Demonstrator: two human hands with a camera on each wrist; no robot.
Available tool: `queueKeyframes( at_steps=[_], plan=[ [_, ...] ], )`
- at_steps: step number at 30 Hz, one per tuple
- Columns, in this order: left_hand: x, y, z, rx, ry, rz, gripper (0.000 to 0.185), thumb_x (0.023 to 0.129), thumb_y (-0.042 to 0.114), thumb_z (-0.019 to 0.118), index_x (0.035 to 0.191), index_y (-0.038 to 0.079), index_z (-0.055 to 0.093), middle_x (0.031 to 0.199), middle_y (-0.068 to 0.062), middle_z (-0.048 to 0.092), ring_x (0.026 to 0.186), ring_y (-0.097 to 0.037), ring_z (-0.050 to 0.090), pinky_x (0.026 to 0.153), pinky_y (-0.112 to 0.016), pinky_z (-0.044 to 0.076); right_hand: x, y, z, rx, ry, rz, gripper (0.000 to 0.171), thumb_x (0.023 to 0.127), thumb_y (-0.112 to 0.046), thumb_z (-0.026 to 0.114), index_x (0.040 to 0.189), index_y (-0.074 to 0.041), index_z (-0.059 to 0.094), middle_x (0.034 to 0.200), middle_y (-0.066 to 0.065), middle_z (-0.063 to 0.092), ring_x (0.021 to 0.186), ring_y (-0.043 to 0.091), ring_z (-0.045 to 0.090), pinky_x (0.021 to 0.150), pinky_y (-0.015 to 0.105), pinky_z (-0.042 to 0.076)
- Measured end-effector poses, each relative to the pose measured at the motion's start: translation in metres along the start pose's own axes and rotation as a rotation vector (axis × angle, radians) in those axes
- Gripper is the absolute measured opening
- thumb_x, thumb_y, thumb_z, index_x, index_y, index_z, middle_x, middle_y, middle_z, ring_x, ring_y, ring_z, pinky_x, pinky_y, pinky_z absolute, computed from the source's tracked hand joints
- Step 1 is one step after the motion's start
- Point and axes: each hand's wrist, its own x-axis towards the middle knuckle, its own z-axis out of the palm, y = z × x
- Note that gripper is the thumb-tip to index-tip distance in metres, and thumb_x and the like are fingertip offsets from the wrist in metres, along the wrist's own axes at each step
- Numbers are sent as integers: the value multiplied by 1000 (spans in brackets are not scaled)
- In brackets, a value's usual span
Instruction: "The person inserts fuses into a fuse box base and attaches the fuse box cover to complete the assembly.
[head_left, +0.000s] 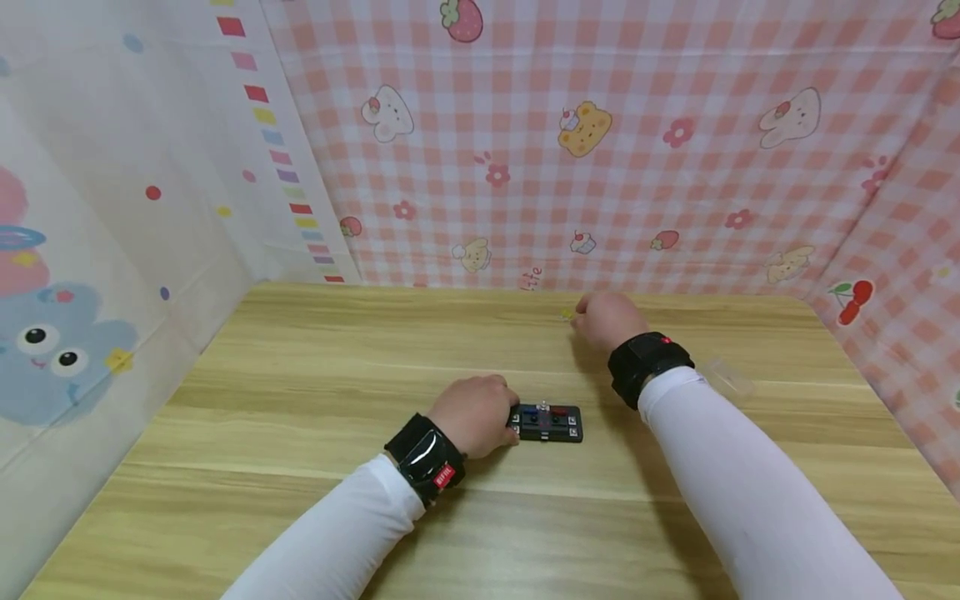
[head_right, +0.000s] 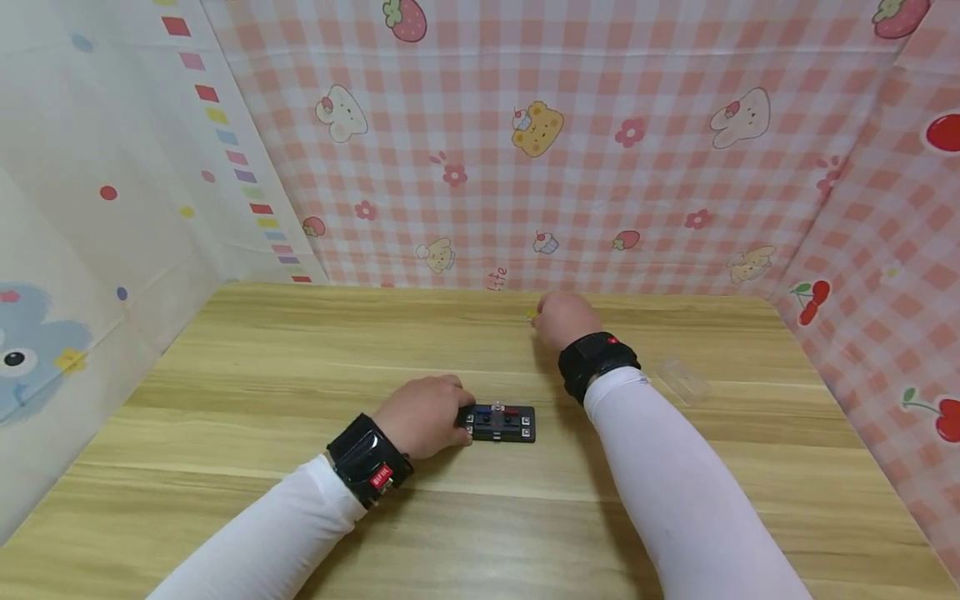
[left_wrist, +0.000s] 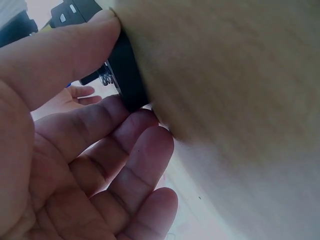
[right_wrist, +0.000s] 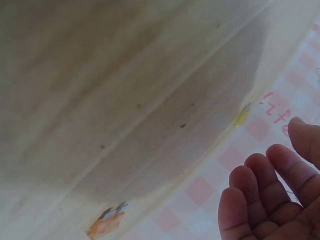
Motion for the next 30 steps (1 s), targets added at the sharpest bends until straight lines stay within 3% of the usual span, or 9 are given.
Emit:
queueKeyframes(
  at_steps=[11,20,25,30],
  plan=[
    [2,2,-2,-9,-9,-25,39,85,44,87,108,15,80,96,2,69,76,-13,57,77,-33,52,27,4,3,-49,-55,-12,36,103,-19,63,130,4,70,137,23,68,126,39,64,110,51,49],
    [0,2,-1,20,-5,-22,39,85,47,86,108,16,80,96,2,70,76,-13,58,76,-34,52,38,0,7,-118,-33,-55,34,100,-20,67,125,3,74,131,21,72,122,38,66,110,49,49],
    [0,3,-1,39,3,-19,38,85,48,86,106,16,80,95,3,70,75,-13,59,74,-34,52,44,0,10,-145,-18,-78,27,99,-20,68,111,2,78,114,19,77,101,34,68,100,47,53],
    [0,3,-1,51,7,-16,39,84,48,86,107,16,80,96,3,70,77,-13,61,76,-34,53,46,0,10,-167,-10,-77,24,97,-22,72,92,2,77,92,15,77,80,28,61,86,44,53]
  ],
)
